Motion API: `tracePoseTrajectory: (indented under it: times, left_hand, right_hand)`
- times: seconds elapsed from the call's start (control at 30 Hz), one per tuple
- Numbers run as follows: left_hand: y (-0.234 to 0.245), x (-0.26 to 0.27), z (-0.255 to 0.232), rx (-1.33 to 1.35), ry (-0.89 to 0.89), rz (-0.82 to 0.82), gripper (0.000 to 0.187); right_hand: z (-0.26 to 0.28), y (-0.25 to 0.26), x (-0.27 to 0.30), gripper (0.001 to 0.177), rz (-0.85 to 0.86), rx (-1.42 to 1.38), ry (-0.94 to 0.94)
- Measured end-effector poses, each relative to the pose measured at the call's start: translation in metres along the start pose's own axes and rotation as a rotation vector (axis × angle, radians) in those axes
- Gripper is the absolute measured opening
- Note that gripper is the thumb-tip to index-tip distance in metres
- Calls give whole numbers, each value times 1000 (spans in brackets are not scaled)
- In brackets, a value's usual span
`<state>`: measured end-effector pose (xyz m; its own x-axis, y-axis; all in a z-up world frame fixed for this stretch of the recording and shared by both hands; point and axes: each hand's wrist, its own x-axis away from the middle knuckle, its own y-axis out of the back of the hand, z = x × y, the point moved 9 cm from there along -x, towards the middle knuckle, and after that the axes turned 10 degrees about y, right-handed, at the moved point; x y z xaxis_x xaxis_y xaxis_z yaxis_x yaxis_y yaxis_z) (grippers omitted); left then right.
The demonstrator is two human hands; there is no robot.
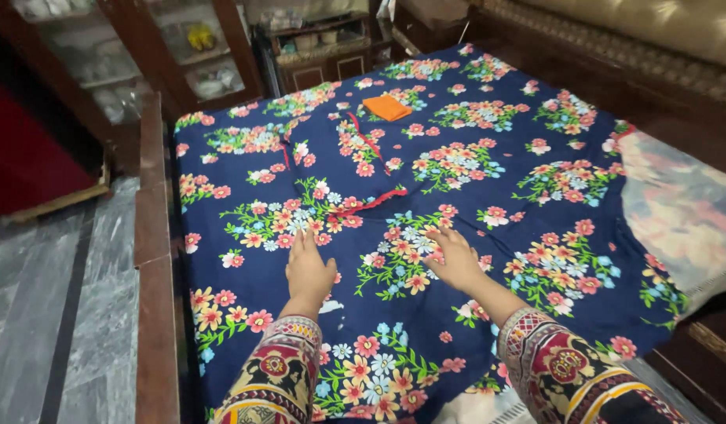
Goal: Straightening a floral bedsheet and arranging pillows on a bed
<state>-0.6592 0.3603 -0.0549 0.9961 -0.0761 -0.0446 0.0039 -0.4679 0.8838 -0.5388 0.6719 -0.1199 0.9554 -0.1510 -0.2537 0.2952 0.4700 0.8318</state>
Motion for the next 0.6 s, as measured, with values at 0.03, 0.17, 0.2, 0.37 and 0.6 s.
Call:
tracePoseTrajectory:
  times: [0.03,0.17,0.2,0.37,0.6]
  left_hand:
    - [0,-11,0,-1,12,2,89]
    - [-6,-45,3,-42,41,-7,88]
    - [-9,-49,2,-58,19,-22,86]
    - [-24,-94,-1,-66,0,-45,84]
    - [-59,-144,13,-47,96,-13,83]
  right_hand:
    - [1,-3,-8,67,12,-3,4]
    - [-13,-29,-42,67,115,24,-49]
    - [-20,-35,-50,68,112,48,-69]
    - [-80,-105,-104,70,45,22,85]
    - [-68,-125,-163,69,208,33,-48]
